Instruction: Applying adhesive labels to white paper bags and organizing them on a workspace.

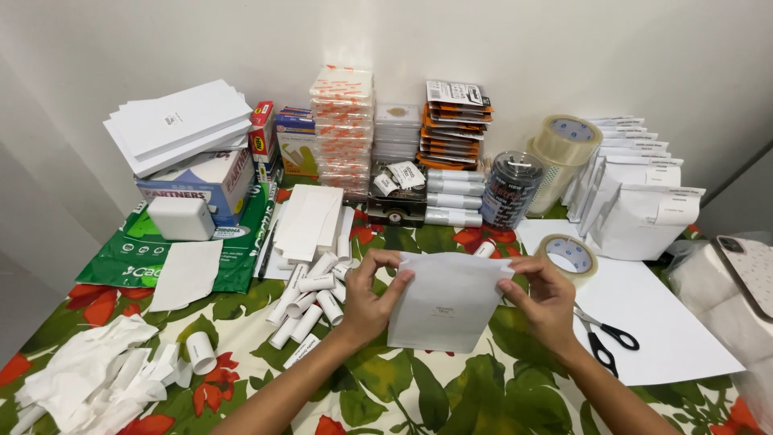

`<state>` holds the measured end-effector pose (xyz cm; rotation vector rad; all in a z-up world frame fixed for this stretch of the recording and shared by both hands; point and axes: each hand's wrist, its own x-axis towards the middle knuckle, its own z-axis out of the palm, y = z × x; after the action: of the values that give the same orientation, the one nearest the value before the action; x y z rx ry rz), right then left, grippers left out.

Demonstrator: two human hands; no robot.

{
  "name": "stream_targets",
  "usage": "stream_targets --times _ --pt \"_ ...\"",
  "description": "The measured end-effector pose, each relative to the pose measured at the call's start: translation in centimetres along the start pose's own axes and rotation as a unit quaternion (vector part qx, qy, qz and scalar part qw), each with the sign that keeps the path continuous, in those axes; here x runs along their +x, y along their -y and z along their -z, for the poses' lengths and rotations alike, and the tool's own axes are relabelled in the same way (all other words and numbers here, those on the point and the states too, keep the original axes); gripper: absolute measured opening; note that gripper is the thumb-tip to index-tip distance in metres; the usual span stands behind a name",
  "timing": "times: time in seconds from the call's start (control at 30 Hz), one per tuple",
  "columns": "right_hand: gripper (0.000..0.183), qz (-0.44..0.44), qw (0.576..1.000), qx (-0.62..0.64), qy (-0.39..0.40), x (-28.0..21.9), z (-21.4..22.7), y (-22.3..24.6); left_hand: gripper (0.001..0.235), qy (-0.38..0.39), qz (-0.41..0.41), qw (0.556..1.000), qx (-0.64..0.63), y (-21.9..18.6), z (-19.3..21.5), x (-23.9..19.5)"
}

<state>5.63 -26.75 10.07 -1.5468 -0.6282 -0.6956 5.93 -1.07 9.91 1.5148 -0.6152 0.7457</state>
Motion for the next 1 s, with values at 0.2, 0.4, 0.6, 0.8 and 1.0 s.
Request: stream_targets --times 0.2,0.4,0.6,0.8,1.0 --pt "0.048 -0.112 0.992 0.033 -0.046 0.7 -0.5 2.6 0.043 -0.018 0.107 0.988 -0.111 -3.9 -0.2 1.4" --pt "0.029 -0.174 0.983 0.029 -0.06 1.0 -0.9 3.6 0.028 0.003 0.174 0.973 -0.153 -2.4 0.3 1.1" --pt "0.035 -0.216 0.974 0.057 -0.032 2.1 -0.9 5.1 0.019 0.002 0.196 0.968 -0.155 -2.2 -0.1 1.1" --pt "0.02 -0.293 0.952 0.088 0.016 2.4 0.4 4.5 0.011 0.018 0.17 0.972 -0.16 -3.6 0.1 1.1" --pt "0.018 -0.273 0.957 0.1 0.013 2.0 1.4 2.3 0.016 0.031 0.159 0.976 -0.143 -3.8 0.5 0.9"
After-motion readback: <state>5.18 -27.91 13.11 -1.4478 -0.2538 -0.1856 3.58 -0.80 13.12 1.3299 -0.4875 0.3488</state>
